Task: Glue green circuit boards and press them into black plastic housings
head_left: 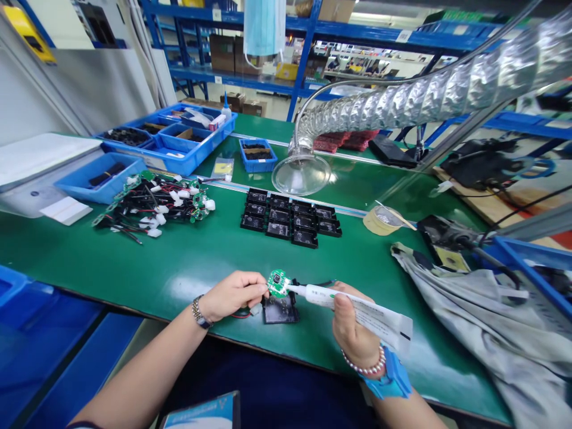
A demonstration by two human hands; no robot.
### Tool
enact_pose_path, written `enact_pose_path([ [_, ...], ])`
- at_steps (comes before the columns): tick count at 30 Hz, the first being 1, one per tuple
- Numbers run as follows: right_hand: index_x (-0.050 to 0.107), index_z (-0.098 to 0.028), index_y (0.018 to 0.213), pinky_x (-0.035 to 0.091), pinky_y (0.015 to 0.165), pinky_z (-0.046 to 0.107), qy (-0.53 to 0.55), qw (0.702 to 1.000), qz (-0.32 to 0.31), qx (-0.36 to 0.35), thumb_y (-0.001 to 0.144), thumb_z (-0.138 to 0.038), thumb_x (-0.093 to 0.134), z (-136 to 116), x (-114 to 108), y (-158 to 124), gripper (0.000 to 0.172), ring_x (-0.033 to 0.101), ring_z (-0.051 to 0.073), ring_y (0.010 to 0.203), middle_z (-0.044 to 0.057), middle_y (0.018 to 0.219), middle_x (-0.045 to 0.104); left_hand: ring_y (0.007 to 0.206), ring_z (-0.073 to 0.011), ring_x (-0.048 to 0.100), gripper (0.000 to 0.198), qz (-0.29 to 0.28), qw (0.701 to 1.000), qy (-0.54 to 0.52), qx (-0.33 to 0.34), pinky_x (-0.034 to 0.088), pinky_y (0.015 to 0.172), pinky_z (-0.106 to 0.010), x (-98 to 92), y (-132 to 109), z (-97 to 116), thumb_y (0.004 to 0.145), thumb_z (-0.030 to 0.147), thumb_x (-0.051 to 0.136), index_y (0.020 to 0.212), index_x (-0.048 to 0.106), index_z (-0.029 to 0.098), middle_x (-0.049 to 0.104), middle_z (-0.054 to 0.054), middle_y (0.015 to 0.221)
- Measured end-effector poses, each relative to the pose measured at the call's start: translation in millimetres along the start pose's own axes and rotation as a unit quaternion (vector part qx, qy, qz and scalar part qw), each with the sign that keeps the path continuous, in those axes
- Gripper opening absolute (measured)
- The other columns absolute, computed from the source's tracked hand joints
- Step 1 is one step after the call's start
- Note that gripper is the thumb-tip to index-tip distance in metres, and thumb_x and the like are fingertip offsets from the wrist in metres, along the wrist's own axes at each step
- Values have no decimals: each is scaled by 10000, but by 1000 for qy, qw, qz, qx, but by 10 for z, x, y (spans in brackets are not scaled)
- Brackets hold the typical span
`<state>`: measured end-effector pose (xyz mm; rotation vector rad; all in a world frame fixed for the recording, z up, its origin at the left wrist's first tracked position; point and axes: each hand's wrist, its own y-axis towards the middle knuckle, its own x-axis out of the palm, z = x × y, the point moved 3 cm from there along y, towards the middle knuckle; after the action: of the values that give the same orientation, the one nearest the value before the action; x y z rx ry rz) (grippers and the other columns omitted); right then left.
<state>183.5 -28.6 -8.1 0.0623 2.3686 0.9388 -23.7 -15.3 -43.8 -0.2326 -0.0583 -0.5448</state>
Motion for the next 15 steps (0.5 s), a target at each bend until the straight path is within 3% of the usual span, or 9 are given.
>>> enact_pose_path([
  [6,498,-184,643,342,458,252,29,999,-5,-19,893,-212,368,-118,-44,66,283,429,113,471,-5,541,461,391,-35,270,273,4,1000,-3,-8,210,399,-162,-7,-3,-19,790,372,514,693,526,117,416,57,485],
  [15,502,-178,670,343,487,248,10,997,-23,-73,885,-171,376,-247,-54,90,249,435,109,489,-11,549,478,374,-29,253,296,4,999,-33,-12,164,372,-163,-4,-9,-30,779,401,534,712,545,113,420,53,485],
])
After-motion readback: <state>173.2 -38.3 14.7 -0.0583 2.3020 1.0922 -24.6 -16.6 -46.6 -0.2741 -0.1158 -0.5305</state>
